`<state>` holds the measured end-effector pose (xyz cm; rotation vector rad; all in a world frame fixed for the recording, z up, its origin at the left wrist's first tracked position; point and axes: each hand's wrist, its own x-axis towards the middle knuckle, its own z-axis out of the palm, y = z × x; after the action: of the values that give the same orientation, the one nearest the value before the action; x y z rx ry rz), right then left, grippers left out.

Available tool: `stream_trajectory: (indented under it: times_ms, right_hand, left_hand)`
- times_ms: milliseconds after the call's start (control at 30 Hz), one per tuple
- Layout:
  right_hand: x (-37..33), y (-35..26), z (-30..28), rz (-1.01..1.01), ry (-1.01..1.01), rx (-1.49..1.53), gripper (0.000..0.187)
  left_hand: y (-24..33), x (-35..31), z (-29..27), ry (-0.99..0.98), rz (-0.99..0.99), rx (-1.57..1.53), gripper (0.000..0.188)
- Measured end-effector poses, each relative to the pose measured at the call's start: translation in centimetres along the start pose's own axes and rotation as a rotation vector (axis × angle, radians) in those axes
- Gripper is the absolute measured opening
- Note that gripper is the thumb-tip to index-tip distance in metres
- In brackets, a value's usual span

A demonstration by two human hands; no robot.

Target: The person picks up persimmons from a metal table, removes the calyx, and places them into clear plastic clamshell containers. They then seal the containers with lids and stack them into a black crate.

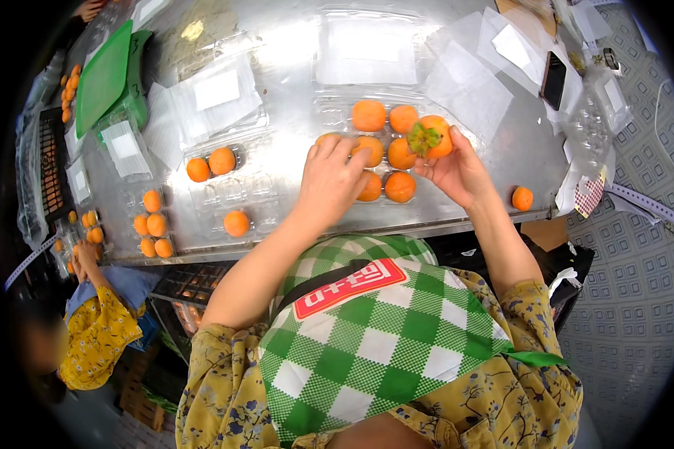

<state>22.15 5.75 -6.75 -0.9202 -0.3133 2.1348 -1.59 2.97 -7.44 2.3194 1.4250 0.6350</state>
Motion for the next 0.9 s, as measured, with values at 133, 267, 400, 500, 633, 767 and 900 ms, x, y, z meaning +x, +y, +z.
stream_trajectory:
  times_ms: [133,267,400,500,633,767,900]
  right_hand:
    - [-1.0,0.6,0.5,0.067,-0.056,0.095,0.048]
    - [-1.2,1.6,-0.6,0.098,-0.126,0.166,0.050]
    - [-1.4,1.8,-1.0,0.088,-0.159,0.175,0.050]
    - [-1.9,1.6,-0.3,0.035,-0.140,0.030,0.048]
    - [-2.7,1.0,1.3,-0.181,-0.061,-0.470,0.051]
    - [-3.1,0.2,2.5,-0.436,-0.032,-0.984,0.060]
    - [-3.3,0.4,2.3,-0.436,-0.008,-0.924,0.059]
  left_hand:
    - [-0.2,1.4,1.8,-0.126,0.105,0.191,0.032]
    - [-0.6,2.2,2.3,-0.219,0.184,0.301,0.027]
    - [-0.4,2.9,2.2,-0.293,0.222,0.372,0.029]
    - [-0.1,3.3,2.0,-0.334,0.242,0.396,0.029]
    - [-0.5,3.4,2.7,-0.329,0.265,0.437,0.027]
    - [-0.4,3.5,2.8,-0.328,0.249,0.460,0.024]
    - [-0.8,3.6,2.8,-0.310,0.292,0.451,0.024]
